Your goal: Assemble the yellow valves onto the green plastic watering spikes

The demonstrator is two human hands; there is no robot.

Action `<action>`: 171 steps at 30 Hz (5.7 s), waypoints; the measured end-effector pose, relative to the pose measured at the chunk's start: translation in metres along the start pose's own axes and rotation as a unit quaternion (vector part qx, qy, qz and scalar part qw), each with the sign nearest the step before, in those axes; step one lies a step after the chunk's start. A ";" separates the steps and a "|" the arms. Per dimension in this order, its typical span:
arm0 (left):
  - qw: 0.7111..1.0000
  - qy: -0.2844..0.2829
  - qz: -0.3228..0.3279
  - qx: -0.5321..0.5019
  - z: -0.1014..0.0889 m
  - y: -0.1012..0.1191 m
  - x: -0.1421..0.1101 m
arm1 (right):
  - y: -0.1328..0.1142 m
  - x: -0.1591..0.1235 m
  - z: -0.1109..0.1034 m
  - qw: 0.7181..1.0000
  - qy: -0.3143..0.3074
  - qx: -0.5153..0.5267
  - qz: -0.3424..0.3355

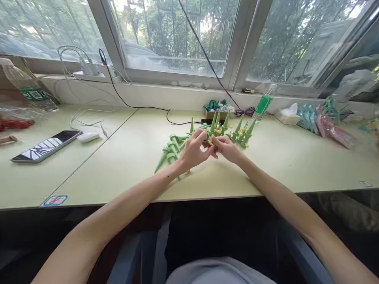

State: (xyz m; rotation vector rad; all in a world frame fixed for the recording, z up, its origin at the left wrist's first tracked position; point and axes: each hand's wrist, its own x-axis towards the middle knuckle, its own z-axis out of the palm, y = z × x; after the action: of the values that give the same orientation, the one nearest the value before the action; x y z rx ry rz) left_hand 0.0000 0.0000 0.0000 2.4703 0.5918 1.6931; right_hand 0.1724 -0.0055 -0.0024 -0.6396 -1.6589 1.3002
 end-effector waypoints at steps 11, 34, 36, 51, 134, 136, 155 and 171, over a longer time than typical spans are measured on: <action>0.999 0.009 -0.050 0.002 0.000 -0.002 -0.002 | -0.001 0.002 0.003 0.999 0.035 0.009 0.012; 0.994 -0.017 -0.111 -0.008 0.001 -0.007 -0.003 | -0.010 -0.002 0.015 0.996 0.067 -0.066 -0.006; 0.994 -0.013 -0.108 -0.024 0.000 -0.006 -0.001 | -0.009 -0.001 0.015 0.998 0.057 -0.029 0.002; 0.997 0.001 -0.070 0.018 -0.005 -0.004 0.005 | -0.005 0.002 0.010 0.985 0.012 0.149 0.083; 0.980 -0.112 -0.164 0.023 -0.007 -0.005 0.001 | -0.009 0.001 0.018 0.987 0.088 -0.128 -0.040; 0.979 -0.116 -0.165 0.022 -0.007 -0.004 0.001 | -0.010 0.002 0.017 0.994 0.078 -0.081 -0.016; 0.976 -0.111 -0.189 0.008 -0.004 0.001 0.003 | 0.002 0.005 0.009 0.975 0.021 0.169 0.142; 0.961 -0.163 -0.224 0.014 -0.007 0.001 0.004 | -0.001 0.004 0.019 0.993 0.091 0.031 0.070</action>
State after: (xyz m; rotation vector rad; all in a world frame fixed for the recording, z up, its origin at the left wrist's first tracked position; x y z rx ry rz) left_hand -0.0046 -0.0008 0.0065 2.3204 1.0350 1.0934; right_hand 0.1541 -0.0108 -0.0009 -0.8240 -1.4411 1.3452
